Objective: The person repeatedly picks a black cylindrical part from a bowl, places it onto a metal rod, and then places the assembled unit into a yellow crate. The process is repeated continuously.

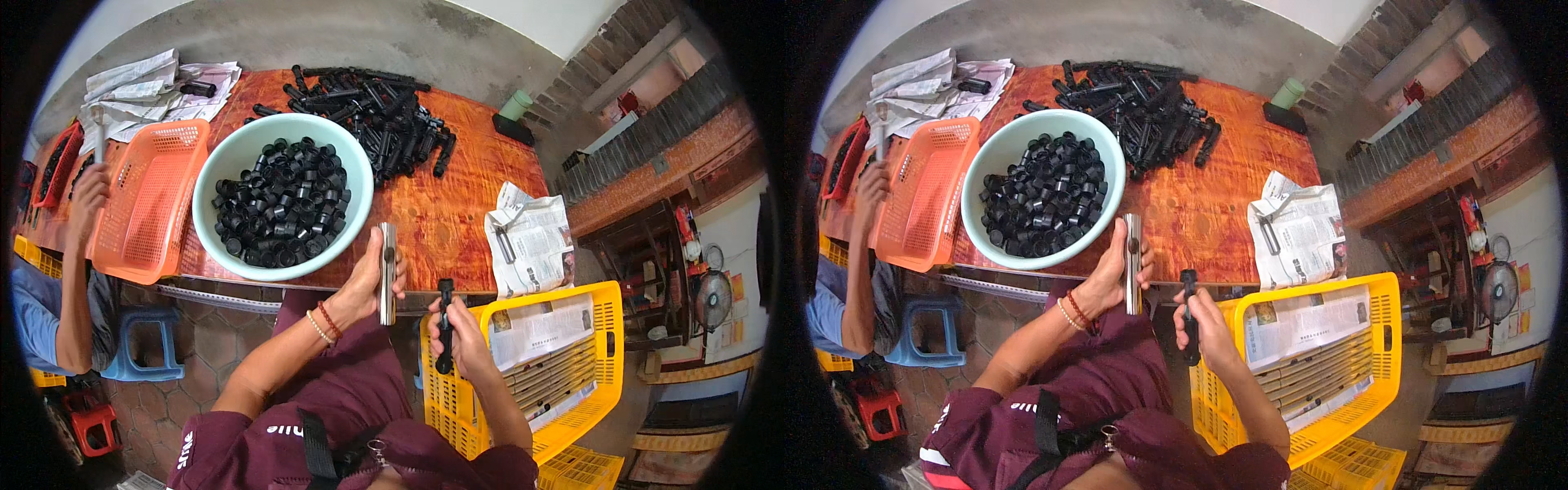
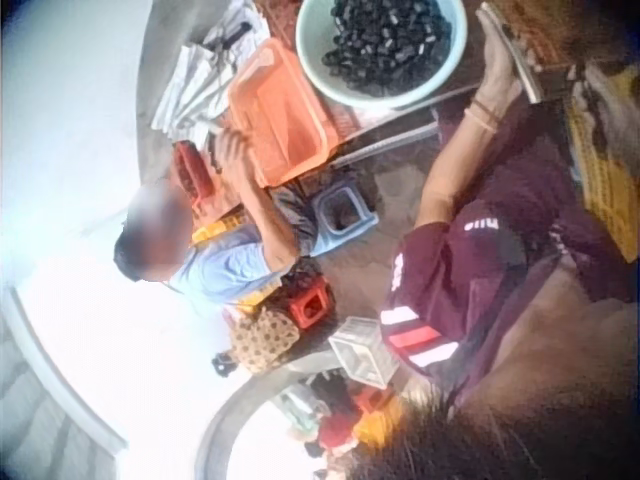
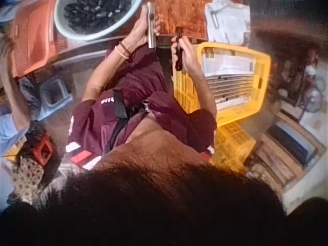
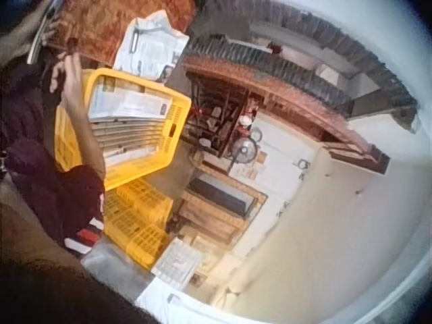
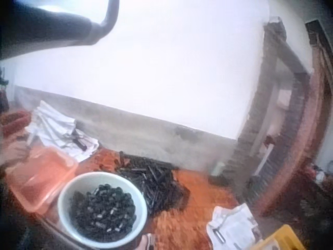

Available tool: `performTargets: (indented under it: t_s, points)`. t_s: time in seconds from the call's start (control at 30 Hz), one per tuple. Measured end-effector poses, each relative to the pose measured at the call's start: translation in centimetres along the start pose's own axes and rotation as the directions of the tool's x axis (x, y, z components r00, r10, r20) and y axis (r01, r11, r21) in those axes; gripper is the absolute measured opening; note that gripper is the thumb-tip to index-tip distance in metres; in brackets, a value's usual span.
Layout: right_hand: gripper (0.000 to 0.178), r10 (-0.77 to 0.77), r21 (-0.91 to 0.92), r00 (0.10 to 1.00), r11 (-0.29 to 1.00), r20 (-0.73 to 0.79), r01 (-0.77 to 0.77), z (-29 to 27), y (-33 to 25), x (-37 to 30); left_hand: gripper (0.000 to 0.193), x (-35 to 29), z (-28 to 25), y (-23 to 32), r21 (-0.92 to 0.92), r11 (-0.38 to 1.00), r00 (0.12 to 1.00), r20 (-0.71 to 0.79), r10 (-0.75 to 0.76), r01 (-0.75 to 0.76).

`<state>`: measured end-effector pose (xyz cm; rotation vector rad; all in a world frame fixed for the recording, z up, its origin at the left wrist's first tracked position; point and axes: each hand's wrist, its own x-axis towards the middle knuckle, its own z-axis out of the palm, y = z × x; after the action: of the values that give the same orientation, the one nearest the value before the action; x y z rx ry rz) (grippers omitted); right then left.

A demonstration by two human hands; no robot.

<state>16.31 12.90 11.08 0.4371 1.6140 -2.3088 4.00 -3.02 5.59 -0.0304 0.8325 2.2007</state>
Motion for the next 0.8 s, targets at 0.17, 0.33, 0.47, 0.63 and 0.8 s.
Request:
performTargets:
  t_s: [0.17, 0.33, 0.47, 0.63, 0.8]
  points:
    - [0.035, 0.029, -0.257, 0.995, 0.966, 0.093, -0.004, 0.8, 1.2, -1.2, 0.059, 1.1, 1.0, 0.7, -0.122, 0.987, 0.994, -0.052, 0.096, -0.102]
    - [0.041, 0.014, -0.399, 0.994, 0.917, 0.107, 0.030, 1.4, 1.6, -1.0, 0.057, 1.8, 1.2, 0.9, -0.227, 0.952, 0.977, -0.108, 0.183, -0.203]
    - [0.038, 0.001, -0.429, 0.997, 0.903, 0.079, 0.034, 1.8, 1.4, -1.0, 0.057, 1.6, 1.2, 1.2, -0.315, 0.900, 0.948, -0.193, 0.252, -0.303]
    - [0.030, -0.001, -0.423, 0.999, 0.906, 0.055, 0.024, 2.2, 1.8, -0.3, 0.056, 1.1, 2.3, 0.9, -0.354, 0.898, 0.961, -0.185, 0.204, -0.259]
    - [0.033, 0.009, -0.462, 1.000, 0.887, 0.022, 0.002, 2.5, 1.7, 0.3, 0.057, 1.1, 2.4, 0.3, -0.344, 0.900, 0.959, -0.183, 0.217, -0.269]
